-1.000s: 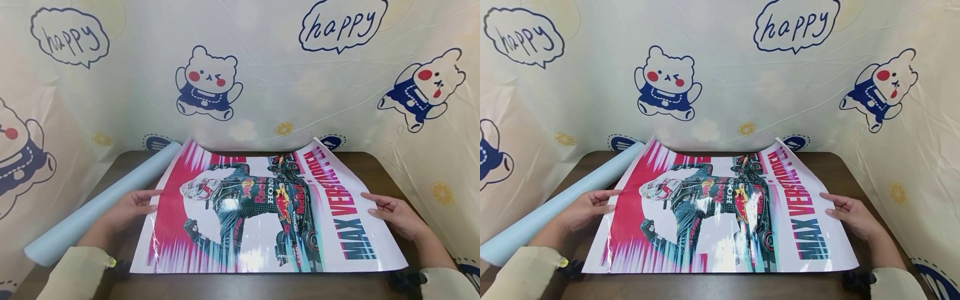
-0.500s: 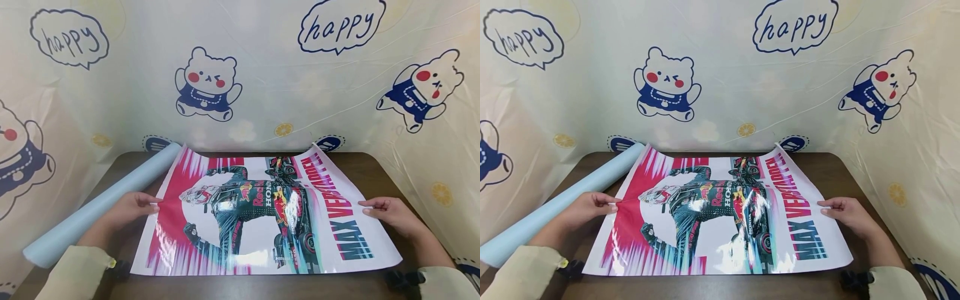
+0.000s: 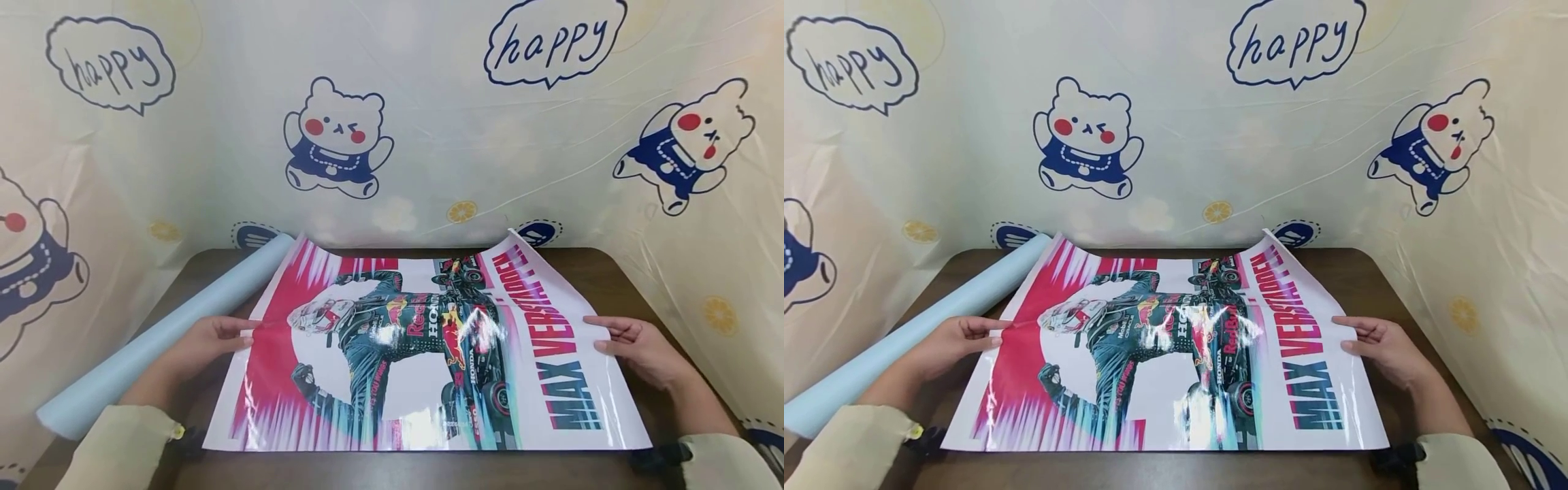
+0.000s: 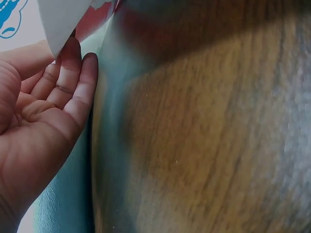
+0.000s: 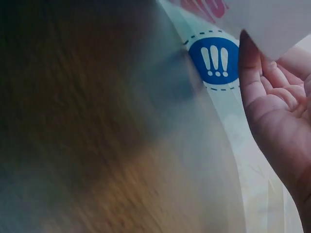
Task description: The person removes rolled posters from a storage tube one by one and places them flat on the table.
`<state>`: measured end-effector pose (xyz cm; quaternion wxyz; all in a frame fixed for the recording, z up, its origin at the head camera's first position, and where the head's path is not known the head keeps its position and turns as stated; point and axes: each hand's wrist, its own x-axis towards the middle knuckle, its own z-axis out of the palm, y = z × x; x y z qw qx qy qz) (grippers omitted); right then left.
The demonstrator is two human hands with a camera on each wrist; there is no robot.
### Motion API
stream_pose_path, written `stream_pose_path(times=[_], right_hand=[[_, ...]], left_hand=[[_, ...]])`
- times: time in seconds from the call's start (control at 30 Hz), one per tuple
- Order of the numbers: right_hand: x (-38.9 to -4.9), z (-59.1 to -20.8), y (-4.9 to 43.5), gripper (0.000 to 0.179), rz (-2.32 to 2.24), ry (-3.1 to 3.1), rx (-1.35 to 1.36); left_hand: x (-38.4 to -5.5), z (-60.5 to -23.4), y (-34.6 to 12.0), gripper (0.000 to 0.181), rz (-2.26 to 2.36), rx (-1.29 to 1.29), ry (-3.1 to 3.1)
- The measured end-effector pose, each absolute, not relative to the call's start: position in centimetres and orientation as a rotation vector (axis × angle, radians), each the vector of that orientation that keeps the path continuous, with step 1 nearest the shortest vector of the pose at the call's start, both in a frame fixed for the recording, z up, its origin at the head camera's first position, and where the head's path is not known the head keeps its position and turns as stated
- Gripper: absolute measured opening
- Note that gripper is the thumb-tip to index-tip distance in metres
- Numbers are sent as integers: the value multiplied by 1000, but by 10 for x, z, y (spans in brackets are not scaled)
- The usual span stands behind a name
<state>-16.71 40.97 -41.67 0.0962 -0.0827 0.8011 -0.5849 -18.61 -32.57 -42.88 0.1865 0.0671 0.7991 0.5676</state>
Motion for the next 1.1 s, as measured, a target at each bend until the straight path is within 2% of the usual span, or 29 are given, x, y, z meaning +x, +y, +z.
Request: stream_pose_path(times=[0.17,0.47,0.63,0.87,1.1], right_hand=[[-167,-416,408,29,-1644,2487,-214],[-167,-410,402,38,-1396,2704,-117],[-166,-407,397,36,-1363,2722,-139],[-167,-407,394,42,-1316,2730,-84],[-170,-412,397,48,-1114,2666,-145]], left_hand=[[-189,-430,-325,54,1519,112,2352],[-191,-428,-319,56,1392,39,2479],[-190,-427,-316,50,1402,18,2484],[-191,-427,-315,41,1367,97,2539],[-189,-424,-314,57,1298,186,2557]])
